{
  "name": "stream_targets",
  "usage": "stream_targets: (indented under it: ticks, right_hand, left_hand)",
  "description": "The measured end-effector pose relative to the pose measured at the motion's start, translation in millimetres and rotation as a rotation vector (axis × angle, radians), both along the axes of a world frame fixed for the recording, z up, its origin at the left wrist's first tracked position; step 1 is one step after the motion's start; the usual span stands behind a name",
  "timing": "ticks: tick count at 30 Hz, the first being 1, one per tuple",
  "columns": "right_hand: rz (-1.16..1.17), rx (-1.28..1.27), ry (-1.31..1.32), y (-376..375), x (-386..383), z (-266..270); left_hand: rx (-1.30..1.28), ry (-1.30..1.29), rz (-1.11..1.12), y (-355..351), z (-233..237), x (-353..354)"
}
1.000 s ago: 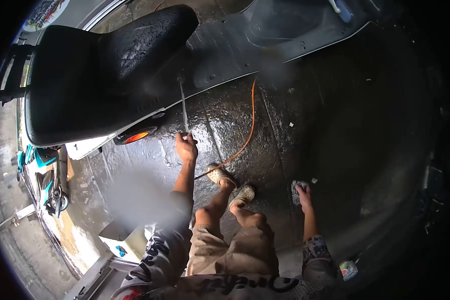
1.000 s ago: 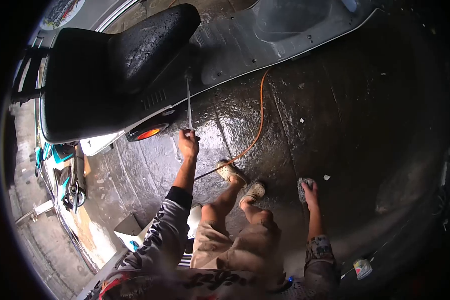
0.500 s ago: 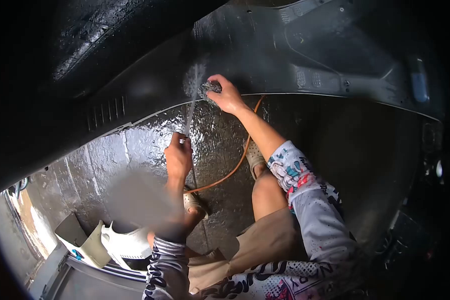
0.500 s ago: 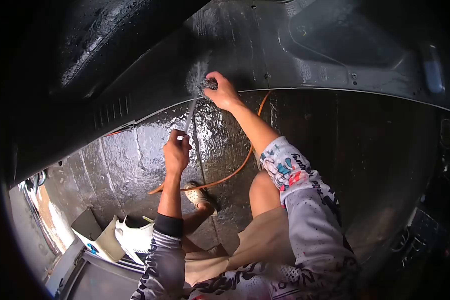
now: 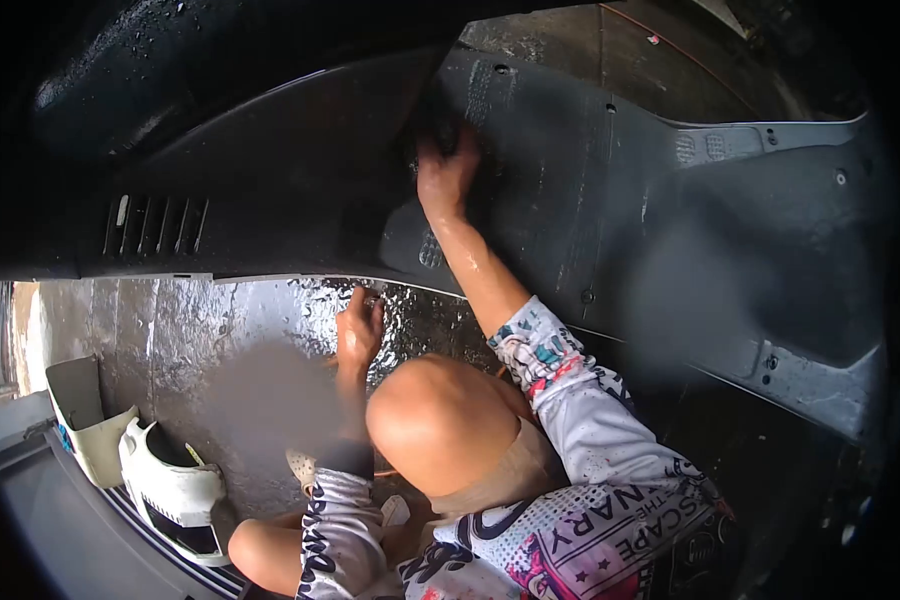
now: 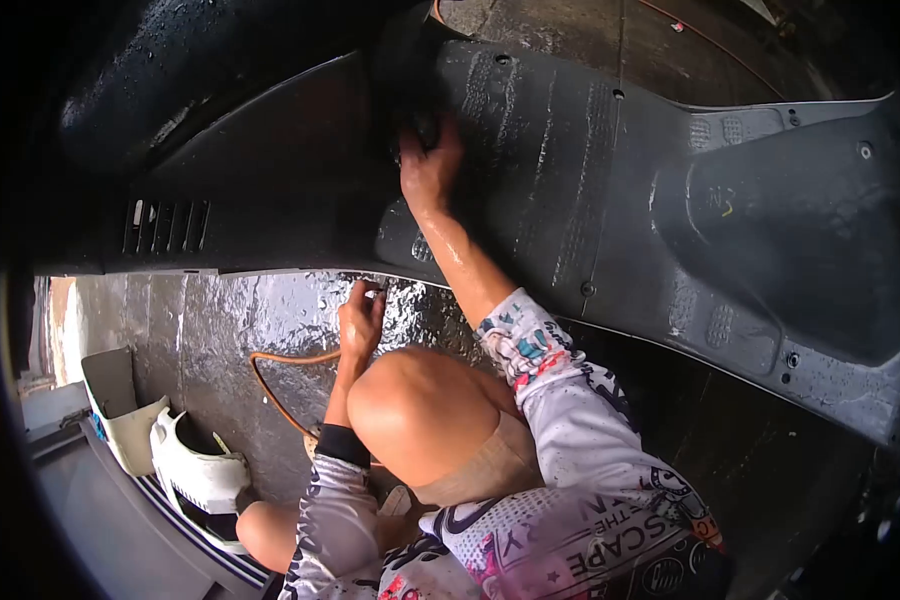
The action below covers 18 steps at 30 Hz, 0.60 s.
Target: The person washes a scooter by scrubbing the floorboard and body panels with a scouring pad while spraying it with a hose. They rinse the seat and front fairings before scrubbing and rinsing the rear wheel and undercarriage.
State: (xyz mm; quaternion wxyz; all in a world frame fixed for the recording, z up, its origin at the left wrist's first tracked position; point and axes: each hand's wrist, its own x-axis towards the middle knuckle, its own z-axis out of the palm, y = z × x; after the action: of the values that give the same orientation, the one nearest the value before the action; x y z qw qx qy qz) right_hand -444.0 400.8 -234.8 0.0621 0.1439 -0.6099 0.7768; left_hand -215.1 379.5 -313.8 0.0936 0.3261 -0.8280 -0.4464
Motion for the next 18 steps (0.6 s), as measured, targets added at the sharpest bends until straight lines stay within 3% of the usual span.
stream_targets:
  ticks: [2,4,5,7,8,9,10,12,15,18]
  right_hand:
    - [0.032,0.089,-0.089,7,20,-22]
    - [0.078,0.113,-0.040,0,-6,-43]
    - [0.175,-0.250,-0.273,-18,-37,-66]
    - [0.252,-0.618,-0.524,-26,-34,-53]
    - [-0.090,-0.203,-0.155,-24,-17,-38]
    - [-0.420,0.210,0.231,-21,-4,-16]
    - [-0.240,0.133,0.227,-11,7,-18]
    - [-0.180,0.124,0.239,-12,-6,-23]
    - [-0.204,0.152,0.026,-26,-25,-33]
    - [-0.221,0.105,0.198,-10,20,-15]
  left_hand:
    - [0.003,0.005,0.046,2,-2,5]
    - [0.082,0.032,0.066,-4,1,8]
    - [0.052,0.020,0.031,-11,3,10]
    - [0.234,0.068,0.023,-19,16,-5]
    - [0.268,0.156,0.003,-21,17,-12]
    - [0.380,0.028,0.046,-26,14,-14]
    - [0.399,-0.084,0.057,-24,24,-24]
    - [0.566,0.040,0.075,-19,17,-26]
    - [0.672,0.020,0.137,-12,9,-23]
    - [0.770,0.068,0.121,-10,6,-27]
